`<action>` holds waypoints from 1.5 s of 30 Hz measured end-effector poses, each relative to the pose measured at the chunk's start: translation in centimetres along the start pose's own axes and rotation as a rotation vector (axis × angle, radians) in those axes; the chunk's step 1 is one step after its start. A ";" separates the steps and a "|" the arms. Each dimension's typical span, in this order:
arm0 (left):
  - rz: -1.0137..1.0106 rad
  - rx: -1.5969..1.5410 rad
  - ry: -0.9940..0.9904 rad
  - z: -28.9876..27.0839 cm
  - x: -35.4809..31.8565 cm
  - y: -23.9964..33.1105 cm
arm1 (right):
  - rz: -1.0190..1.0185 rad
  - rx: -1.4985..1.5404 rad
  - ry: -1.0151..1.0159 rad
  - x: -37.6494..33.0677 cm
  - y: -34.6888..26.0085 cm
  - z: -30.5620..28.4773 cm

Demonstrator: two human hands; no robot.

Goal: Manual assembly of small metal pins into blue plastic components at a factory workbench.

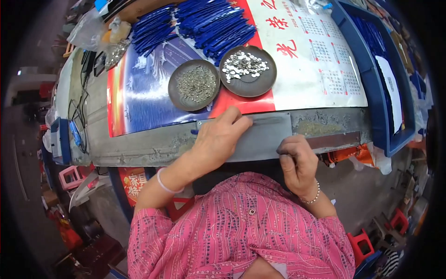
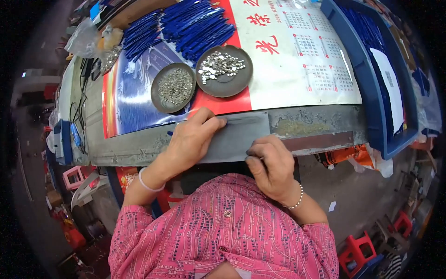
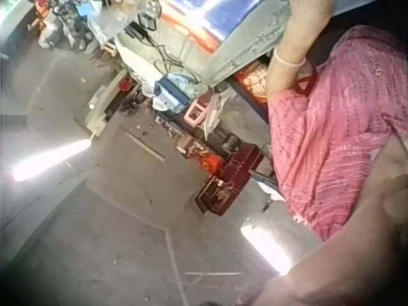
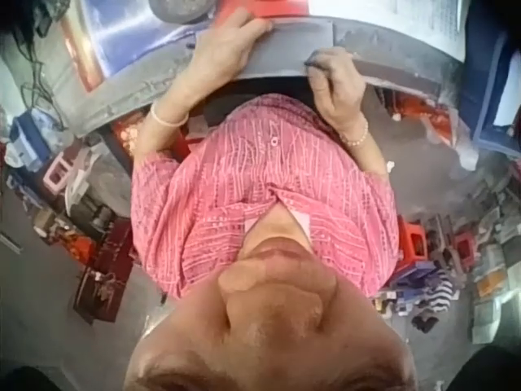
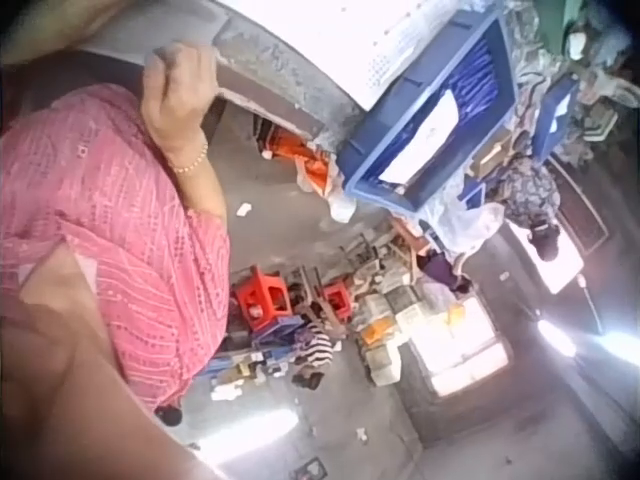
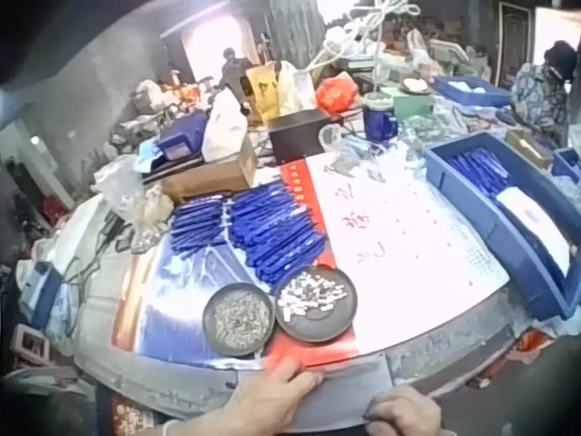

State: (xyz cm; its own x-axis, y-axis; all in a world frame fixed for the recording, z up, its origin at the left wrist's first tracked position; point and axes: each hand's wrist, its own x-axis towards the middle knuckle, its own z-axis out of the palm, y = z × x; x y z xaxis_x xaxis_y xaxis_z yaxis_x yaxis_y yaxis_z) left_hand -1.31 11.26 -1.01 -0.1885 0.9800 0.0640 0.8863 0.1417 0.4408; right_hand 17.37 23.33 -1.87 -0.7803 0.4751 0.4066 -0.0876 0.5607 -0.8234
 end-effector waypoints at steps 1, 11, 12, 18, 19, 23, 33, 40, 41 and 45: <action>0.027 -0.201 0.104 0.0 -0.4 -0.1 | 0.024 0.044 -0.026 0.3 -0.3 0.6; -0.347 -1.360 0.323 -0.2 -5.9 4.3 | -0.055 0.187 -0.065 3.3 -2.0 5.2; -0.356 -1.430 0.356 0.1 -6.1 4.5 | -0.051 0.198 -0.052 3.4 -2.2 5.4; -0.283 -1.534 0.567 2.0 -7.0 6.0 | -0.027 0.182 -0.041 2.9 -2.9 7.0; -0.282 -1.493 0.630 2.3 -7.1 6.2 | -0.064 0.202 -0.026 2.7 -2.8 7.2; -0.287 -1.284 0.699 3.4 -7.8 6.5 | -0.221 0.108 0.046 2.1 -2.3 7.9; -0.213 -1.204 0.769 4.8 -8.1 7.3 | 0.074 0.249 -0.064 1.2 -3.5 7.0; -0.252 -1.200 0.843 5.1 -8.1 7.5 | -0.147 0.103 -0.054 1.1 -2.8 7.2; -0.238 -1.190 0.821 5.2 -8.2 7.4 | -0.207 -0.010 -0.038 0.9 -2.8 7.3; -0.212 -1.202 0.823 5.6 -8.4 7.4 | 0.020 0.042 -0.135 0.0 -3.5 7.0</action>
State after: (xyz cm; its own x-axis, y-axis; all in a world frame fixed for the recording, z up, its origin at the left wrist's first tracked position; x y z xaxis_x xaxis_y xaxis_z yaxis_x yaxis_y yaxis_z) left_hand 9.16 4.85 -3.27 -0.8139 0.5442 0.2036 0.0135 -0.3326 0.9430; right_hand 13.40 16.63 -1.75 -0.8583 0.3887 0.3350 -0.0949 0.5214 -0.8480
